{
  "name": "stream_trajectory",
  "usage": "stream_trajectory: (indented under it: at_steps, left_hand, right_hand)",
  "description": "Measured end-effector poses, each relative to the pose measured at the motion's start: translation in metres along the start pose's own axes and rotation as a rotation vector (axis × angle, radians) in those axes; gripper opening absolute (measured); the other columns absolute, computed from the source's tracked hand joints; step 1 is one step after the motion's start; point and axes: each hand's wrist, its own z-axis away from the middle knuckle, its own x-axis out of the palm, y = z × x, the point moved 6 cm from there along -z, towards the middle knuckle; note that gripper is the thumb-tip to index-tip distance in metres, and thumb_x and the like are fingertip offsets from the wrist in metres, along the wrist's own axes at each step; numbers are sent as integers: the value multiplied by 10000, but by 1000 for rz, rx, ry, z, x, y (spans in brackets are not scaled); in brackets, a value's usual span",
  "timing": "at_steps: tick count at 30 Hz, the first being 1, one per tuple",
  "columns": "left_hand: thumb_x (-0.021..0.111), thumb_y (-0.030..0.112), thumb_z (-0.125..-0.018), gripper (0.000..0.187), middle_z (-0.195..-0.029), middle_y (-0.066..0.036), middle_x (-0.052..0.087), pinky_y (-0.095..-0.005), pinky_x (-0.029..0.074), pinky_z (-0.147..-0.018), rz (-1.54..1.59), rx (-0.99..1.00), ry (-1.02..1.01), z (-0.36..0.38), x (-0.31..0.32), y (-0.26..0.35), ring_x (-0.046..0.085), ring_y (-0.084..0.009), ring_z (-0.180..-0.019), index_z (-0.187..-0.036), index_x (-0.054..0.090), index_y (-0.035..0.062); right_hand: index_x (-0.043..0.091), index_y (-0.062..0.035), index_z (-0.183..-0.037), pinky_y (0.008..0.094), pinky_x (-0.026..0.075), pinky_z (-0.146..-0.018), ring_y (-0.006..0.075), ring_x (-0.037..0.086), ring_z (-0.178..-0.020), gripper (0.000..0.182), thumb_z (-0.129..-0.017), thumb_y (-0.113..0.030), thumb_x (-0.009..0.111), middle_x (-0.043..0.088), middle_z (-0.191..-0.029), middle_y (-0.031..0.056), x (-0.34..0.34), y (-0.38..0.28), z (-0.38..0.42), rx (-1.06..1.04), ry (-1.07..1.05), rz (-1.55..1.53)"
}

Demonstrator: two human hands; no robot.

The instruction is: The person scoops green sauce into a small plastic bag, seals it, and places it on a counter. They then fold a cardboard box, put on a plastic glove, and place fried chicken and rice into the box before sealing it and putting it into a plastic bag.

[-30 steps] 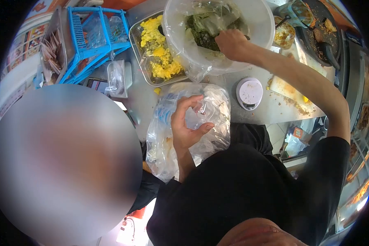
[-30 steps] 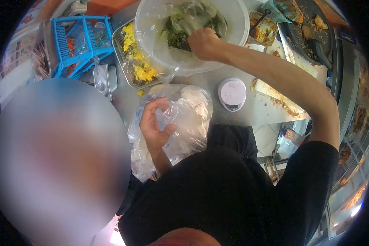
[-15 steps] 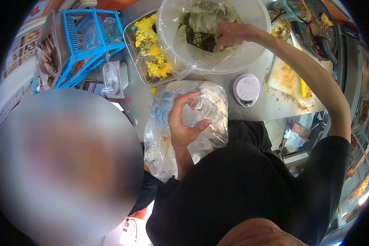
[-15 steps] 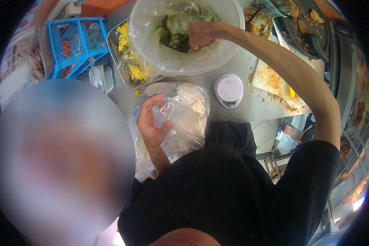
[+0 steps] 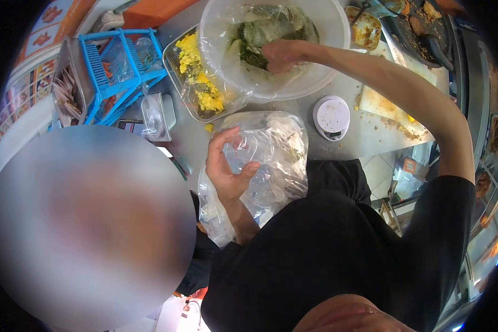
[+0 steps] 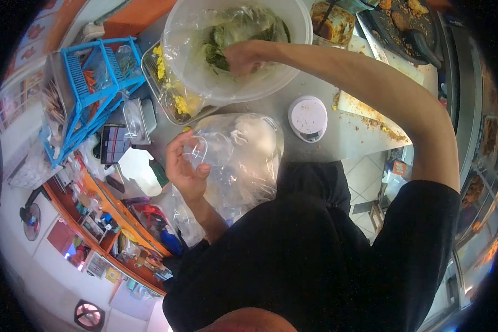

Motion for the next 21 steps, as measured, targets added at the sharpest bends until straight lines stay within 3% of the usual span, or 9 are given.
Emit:
stream_trajectory:
  at_steps: [3,6,7,10,11,13,14,16,21]
  left_hand:
    - [838,406,-644,722,-935,-69,556,-287,417,-773,14,28,-21,-1,6,4,510,-166,-818,-1152,557,-22]
    - [838,340,-654,669,-947,-62,560,-294,424,-793,-14,52,-51,-4,8,4,513,-164,-830,-1159,561,0]
    - [835,301,-657,644,-952,-57,562,-300,428,-803,-63,65,-78,-4,10,3,515,-164,-840,-1165,563,15]
    - [824,216,-669,594,-923,-26,540,-315,431,-824,-165,48,-99,-9,9,10,515,-173,-874,-1185,565,79]
    - [820,242,-682,577,-914,-25,533,-321,415,-829,-54,43,-65,-8,8,13,513,-177,-864,-1179,565,95]
    - [816,288,-696,605,-942,-19,553,-322,403,-840,-190,123,-70,-11,1,32,528,-166,-871,-1203,547,95]
    - [816,288,-696,605,-942,-19,553,-322,403,-840,-223,123,-1,-6,-2,37,528,-166,-871,-1203,547,95]
    - [819,306,-694,605,-919,-6,546,-315,390,-818,-157,151,-52,-8,0,45,517,-162,-837,-1196,550,104]
    - [825,301,-689,593,-902,-3,547,-315,386,-804,-173,225,10,-9,-10,53,509,-155,-817,-1185,559,114]
  right_hand:
    - [642,24,-787,392,479,-493,272,608,-566,246,-738,-195,541,642,-729,160,-17,-2,4,-92,116,-282]
    - [649,4,-736,399,451,-457,258,599,-544,254,-763,-207,510,637,-714,162,-3,29,-33,-134,149,-114]
    - [635,29,-756,413,464,-528,284,598,-580,278,-778,-217,509,632,-720,189,0,27,-25,-127,67,-109]
    - [549,70,-681,436,427,-623,270,536,-628,286,-738,-208,511,546,-623,187,-8,2,-22,-383,296,-95]
    - [567,62,-721,415,419,-626,246,529,-652,278,-743,-209,511,556,-642,169,-17,-12,-9,-406,230,-210]
    - [577,-7,-691,327,378,-526,138,480,-576,240,-781,-219,509,512,-604,54,-24,-7,-10,-106,138,-280]
    - [557,-46,-646,282,331,-482,98,425,-529,241,-800,-225,511,477,-587,3,-23,8,-22,-69,133,-335]
    - [546,-56,-644,276,308,-477,91,399,-522,234,-807,-219,509,454,-584,-22,-22,41,-52,-217,200,-349]
    - [513,-66,-633,284,310,-499,81,393,-539,243,-821,-220,500,437,-584,-25,-46,28,-18,-277,278,-322]
